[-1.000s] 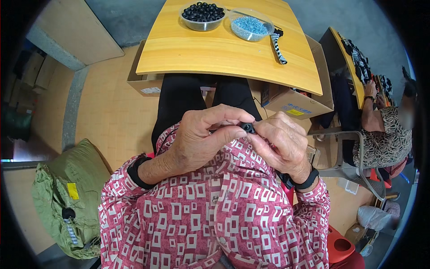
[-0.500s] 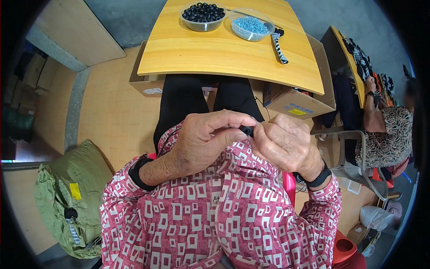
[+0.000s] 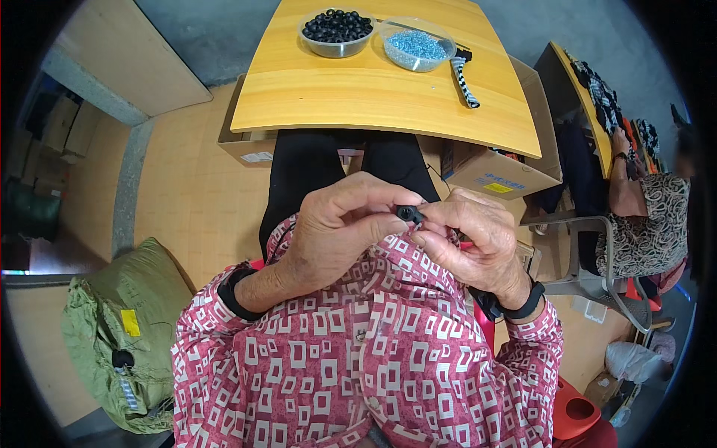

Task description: The person assembles small black plastic parts by hand.

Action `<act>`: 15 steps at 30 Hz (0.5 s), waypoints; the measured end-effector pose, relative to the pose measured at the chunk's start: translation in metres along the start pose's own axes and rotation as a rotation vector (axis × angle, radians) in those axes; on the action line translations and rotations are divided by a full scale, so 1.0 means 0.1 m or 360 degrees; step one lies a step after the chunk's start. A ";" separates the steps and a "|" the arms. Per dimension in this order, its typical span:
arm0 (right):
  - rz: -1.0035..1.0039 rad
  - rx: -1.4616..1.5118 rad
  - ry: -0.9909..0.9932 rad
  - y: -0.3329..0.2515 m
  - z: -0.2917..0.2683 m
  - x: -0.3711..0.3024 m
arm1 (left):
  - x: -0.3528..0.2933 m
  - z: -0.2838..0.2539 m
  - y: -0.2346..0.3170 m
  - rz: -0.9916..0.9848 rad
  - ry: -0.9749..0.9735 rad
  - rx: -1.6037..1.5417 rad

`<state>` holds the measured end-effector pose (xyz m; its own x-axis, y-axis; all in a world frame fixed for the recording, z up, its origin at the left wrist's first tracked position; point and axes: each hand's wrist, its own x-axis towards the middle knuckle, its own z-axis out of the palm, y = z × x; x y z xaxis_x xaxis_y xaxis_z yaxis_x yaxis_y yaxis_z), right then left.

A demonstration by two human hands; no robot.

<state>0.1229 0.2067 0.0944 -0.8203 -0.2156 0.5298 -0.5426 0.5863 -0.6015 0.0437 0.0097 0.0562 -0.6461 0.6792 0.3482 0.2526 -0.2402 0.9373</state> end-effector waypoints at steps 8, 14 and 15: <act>0.0302 0.0222 0.0027 0.00 0.05 -0.08 | 0.04 0.04 0.00 0.0038 0.0074 -0.0156; 0.0132 0.0005 -0.0006 -0.02 0.03 -0.02 | 0.03 0.03 0.01 0.0185 0.0095 0.0201; 0.0072 -0.0020 -0.0048 -0.02 0.02 -0.02 | 0.02 0.03 0.04 0.0170 0.0046 0.0270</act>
<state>0.1249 0.2045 0.0936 -0.8491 -0.2120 0.4838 -0.5026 0.6060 -0.6166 0.0451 0.0122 0.0609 -0.6288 0.6352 0.4484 0.4372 -0.1880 0.8795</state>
